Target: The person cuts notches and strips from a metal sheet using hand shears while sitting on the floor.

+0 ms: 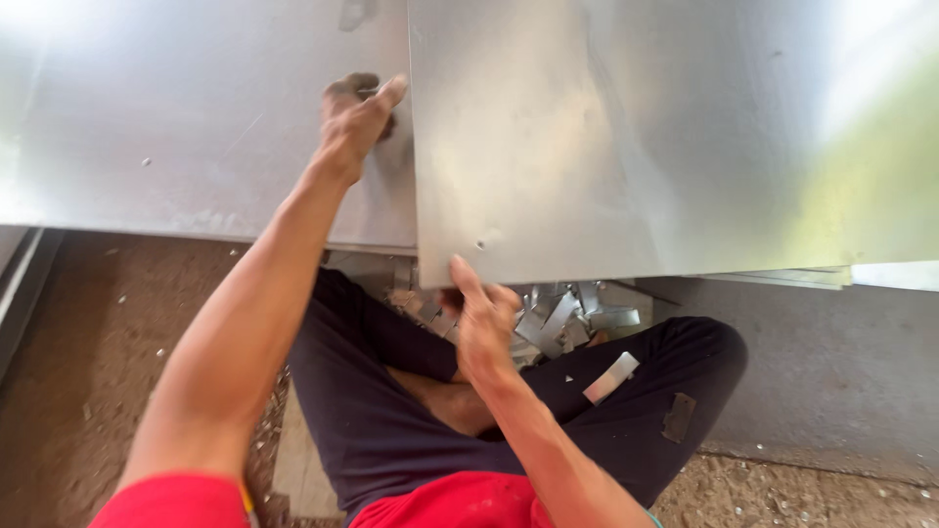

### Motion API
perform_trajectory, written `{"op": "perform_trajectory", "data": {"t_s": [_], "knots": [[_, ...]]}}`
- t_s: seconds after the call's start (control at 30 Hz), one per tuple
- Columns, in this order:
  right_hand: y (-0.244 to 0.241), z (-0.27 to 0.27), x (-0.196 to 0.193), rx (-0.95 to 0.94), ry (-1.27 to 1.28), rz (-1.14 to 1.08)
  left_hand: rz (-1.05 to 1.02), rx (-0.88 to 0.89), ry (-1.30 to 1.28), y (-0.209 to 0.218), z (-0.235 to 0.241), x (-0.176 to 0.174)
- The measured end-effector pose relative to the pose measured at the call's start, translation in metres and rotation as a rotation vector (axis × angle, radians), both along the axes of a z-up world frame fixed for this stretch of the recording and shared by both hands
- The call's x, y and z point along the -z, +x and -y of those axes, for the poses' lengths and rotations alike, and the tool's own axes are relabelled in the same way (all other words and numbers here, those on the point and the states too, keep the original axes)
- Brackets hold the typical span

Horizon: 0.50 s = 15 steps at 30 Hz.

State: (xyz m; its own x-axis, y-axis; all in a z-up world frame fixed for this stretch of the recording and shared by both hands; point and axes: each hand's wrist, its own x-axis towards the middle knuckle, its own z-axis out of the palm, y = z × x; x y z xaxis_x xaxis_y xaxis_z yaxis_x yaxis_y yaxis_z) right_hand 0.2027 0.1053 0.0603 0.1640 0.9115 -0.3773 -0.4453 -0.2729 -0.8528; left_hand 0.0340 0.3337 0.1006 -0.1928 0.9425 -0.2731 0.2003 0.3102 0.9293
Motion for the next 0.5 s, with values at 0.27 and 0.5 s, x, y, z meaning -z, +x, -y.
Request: {"op": "perform_trajectory", "data": {"t_s": [0.27, 0.5], "knots": [[0.201, 0.100, -0.010, 0.367, -0.146, 0.114, 0.606, 0.225, -0.156, 0.118, -0.117, 0.031], [0.300, 0.174, 0.013, 0.542, -0.245, 0.228, 0.434, 0.251, 0.171, 0.196, -0.065, 0.020]]}}
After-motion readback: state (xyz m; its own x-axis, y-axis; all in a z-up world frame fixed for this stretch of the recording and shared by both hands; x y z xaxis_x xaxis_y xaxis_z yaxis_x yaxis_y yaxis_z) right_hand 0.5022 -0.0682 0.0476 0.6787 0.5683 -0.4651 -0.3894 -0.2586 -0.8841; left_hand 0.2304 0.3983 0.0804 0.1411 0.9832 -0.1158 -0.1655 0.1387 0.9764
